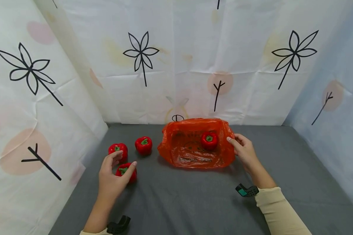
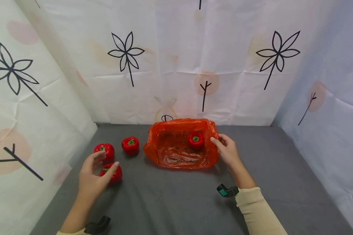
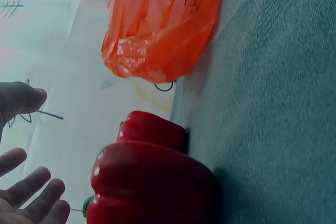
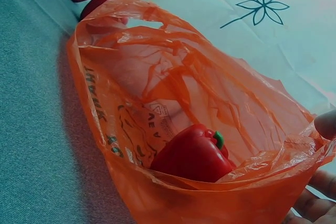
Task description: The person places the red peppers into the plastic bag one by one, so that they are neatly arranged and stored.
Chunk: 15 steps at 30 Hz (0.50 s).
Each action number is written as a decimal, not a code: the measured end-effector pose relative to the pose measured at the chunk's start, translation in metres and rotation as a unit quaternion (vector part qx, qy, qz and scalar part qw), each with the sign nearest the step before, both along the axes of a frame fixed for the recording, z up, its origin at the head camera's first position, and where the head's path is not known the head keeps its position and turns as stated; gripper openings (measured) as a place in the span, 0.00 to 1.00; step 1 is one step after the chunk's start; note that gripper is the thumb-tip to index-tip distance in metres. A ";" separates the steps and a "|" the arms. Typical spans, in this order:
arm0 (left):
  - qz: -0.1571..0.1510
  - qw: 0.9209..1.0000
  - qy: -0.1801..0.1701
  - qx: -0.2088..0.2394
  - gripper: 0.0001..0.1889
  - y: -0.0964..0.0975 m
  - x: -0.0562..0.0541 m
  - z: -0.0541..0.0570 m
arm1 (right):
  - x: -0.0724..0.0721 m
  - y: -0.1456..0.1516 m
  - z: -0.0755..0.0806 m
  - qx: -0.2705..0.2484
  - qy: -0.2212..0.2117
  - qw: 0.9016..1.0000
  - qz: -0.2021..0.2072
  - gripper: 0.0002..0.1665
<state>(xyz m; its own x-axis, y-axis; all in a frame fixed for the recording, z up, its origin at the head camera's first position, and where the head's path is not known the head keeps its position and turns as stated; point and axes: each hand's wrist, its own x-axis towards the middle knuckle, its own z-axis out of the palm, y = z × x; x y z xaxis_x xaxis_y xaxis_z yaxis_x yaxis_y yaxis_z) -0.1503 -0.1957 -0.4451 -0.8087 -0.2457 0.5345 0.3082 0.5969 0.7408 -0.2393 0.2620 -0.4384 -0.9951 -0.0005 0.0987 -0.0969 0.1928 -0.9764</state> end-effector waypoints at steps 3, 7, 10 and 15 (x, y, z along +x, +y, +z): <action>0.015 1.000 -0.016 -0.001 0.33 -0.003 0.001 -0.001 | 0.000 0.000 0.001 0.000 0.000 1.000 0.001 0.27; 0.023 0.999 -0.034 0.001 0.33 -0.006 0.002 -0.004 | 0.000 -0.001 0.001 -0.001 -0.004 1.000 0.001 0.27; 0.025 0.998 -0.051 0.002 0.33 -0.009 0.003 -0.006 | 0.000 0.000 0.001 -0.003 -0.007 1.000 0.000 0.27; 0.025 0.996 -0.082 -0.003 0.32 -0.011 0.004 -0.010 | 0.000 0.000 -0.001 0.001 -0.005 1.000 0.001 0.27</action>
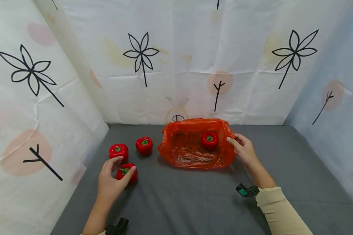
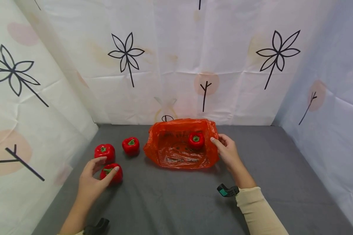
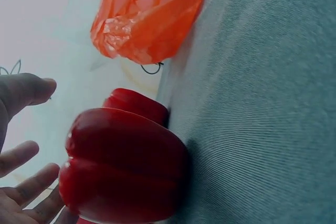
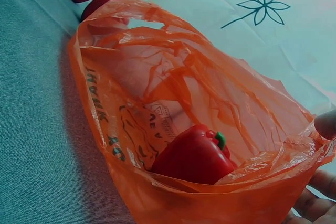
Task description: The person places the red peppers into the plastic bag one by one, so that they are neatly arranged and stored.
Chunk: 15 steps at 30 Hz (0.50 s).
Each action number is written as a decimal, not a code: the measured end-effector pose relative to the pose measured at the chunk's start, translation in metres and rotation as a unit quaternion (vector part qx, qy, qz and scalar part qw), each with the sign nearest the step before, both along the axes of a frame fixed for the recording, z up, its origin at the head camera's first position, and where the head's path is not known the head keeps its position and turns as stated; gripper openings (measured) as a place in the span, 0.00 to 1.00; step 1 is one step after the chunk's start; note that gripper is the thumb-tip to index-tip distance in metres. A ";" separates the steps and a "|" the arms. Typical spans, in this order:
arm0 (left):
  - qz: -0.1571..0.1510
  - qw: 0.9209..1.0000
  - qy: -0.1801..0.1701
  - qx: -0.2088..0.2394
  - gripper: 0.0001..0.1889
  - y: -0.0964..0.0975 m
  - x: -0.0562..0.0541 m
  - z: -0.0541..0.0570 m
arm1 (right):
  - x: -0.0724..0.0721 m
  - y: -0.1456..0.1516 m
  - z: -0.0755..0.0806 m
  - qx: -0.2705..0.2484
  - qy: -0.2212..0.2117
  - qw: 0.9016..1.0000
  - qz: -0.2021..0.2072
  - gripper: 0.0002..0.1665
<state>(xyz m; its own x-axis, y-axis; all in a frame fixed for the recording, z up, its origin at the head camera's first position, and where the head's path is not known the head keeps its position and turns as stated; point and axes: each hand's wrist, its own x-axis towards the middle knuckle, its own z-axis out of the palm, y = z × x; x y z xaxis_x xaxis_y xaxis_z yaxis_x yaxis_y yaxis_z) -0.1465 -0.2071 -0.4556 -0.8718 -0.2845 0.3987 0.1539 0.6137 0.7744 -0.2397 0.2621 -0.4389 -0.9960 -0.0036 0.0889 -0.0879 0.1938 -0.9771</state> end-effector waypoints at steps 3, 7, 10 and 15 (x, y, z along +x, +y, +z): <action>0.000 1.000 -0.009 -0.002 0.32 -0.001 0.000 -0.004 | -0.001 0.000 -0.001 -0.001 -0.001 1.000 0.000 0.27; -0.001 1.000 -0.017 -0.006 0.33 -0.003 -0.001 -0.008 | -0.001 0.000 -0.001 -0.007 -0.006 1.000 0.000 0.28; -0.001 0.999 -0.033 -0.010 0.35 -0.004 -0.001 -0.010 | -0.001 0.001 0.000 -0.011 -0.008 1.000 0.001 0.28; -0.003 0.998 -0.064 -0.019 0.38 -0.005 0.000 -0.010 | -0.002 0.000 -0.002 -0.010 -0.002 1.000 0.004 0.27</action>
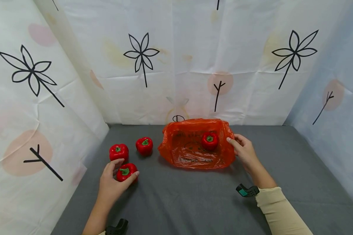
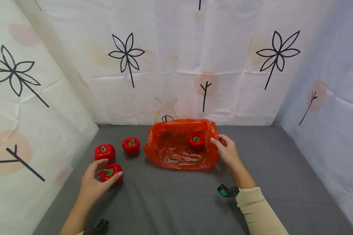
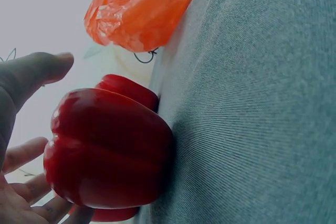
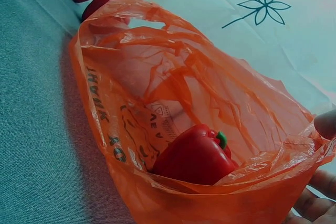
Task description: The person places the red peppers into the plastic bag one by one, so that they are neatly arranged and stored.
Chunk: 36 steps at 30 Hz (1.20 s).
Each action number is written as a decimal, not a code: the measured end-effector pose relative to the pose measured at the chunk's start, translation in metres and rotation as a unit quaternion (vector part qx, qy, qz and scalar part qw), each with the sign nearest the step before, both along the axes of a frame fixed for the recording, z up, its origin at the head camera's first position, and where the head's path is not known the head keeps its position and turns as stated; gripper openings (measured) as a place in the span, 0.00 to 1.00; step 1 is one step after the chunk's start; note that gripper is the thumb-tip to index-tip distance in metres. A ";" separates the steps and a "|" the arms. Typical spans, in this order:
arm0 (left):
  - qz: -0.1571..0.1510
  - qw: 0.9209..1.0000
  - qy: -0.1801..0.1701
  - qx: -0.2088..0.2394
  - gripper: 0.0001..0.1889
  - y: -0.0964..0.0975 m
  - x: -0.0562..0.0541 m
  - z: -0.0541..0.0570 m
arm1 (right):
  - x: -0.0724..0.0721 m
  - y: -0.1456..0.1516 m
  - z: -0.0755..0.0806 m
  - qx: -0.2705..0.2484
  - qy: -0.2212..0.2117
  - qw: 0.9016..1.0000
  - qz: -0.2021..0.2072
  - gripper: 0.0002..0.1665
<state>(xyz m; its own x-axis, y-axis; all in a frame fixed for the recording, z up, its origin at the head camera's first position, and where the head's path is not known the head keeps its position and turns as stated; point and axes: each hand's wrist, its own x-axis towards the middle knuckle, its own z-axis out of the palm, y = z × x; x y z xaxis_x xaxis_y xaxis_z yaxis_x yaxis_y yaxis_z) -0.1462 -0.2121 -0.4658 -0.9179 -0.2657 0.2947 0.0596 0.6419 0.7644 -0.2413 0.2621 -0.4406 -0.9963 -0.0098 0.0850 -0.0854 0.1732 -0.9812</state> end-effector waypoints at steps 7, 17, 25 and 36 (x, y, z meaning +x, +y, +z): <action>-0.008 1.000 -0.021 -0.001 0.42 -0.003 0.000 -0.006 | 0.001 0.000 0.000 -0.010 -0.002 1.000 0.002 0.26; -0.023 0.998 -0.054 0.019 0.46 -0.006 -0.001 -0.011 | 0.000 0.001 -0.002 -0.003 -0.005 1.000 0.003 0.26; -0.034 0.995 -0.090 0.031 0.51 -0.007 -0.001 -0.012 | 0.000 -0.001 -0.002 -0.007 -0.006 1.000 0.004 0.25; -0.045 0.993 -0.103 0.028 0.51 -0.009 -0.003 -0.017 | 0.001 -0.002 0.001 -0.009 -0.011 1.000 0.004 0.28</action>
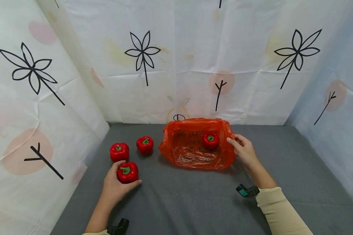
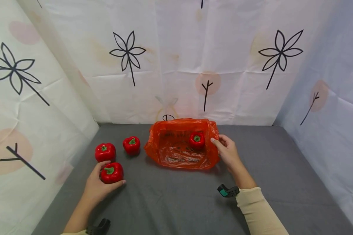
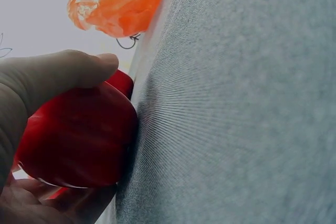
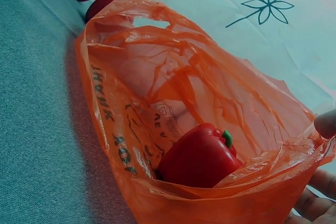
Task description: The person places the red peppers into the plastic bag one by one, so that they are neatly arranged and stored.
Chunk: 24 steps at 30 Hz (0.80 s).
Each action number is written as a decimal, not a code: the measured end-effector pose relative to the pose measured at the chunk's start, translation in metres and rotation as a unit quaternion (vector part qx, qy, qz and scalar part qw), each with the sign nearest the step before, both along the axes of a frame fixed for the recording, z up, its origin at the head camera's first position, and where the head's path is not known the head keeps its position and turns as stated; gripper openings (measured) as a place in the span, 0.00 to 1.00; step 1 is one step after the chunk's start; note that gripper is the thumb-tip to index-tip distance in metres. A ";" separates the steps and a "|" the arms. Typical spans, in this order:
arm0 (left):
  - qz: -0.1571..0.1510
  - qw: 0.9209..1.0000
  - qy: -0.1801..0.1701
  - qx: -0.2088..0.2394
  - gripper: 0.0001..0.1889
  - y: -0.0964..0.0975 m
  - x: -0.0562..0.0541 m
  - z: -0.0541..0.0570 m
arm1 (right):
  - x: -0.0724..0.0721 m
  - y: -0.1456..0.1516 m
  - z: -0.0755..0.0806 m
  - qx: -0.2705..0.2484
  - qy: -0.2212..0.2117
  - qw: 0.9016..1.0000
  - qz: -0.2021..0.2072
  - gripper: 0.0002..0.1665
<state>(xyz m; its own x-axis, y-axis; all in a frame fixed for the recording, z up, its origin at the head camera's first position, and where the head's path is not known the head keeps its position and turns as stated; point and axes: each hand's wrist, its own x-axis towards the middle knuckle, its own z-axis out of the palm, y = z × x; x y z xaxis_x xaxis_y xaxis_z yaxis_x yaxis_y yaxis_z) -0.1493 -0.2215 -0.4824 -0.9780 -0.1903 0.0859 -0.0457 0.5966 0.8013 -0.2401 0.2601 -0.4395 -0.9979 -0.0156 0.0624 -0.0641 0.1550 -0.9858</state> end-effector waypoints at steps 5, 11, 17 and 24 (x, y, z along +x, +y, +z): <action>0.001 1.000 0.003 -0.008 0.50 0.000 -0.002 -0.001 | 0.000 0.000 -0.001 0.004 0.003 1.000 -0.002 0.28; -0.001 1.000 0.002 -0.012 0.50 0.000 -0.001 -0.003 | -0.001 -0.001 -0.001 0.017 0.002 1.000 -0.004 0.27; -0.005 1.000 0.009 -0.013 0.49 0.002 -0.002 -0.004 | 0.000 0.000 0.001 0.018 -0.003 1.000 -0.006 0.29; -0.009 1.000 0.006 -0.008 0.48 0.006 -0.001 -0.002 | -0.001 0.000 0.001 0.020 -0.001 1.000 -0.005 0.29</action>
<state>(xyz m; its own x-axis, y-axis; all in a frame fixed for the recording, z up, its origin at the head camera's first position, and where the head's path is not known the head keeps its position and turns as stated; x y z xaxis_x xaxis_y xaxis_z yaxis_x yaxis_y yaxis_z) -0.1505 -0.2154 -0.4842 -0.9799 -0.1717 0.1015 -0.0249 0.6106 0.7916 -0.2410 0.2603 -0.4390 -0.9982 -0.0077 0.0591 -0.0595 0.1959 -0.9788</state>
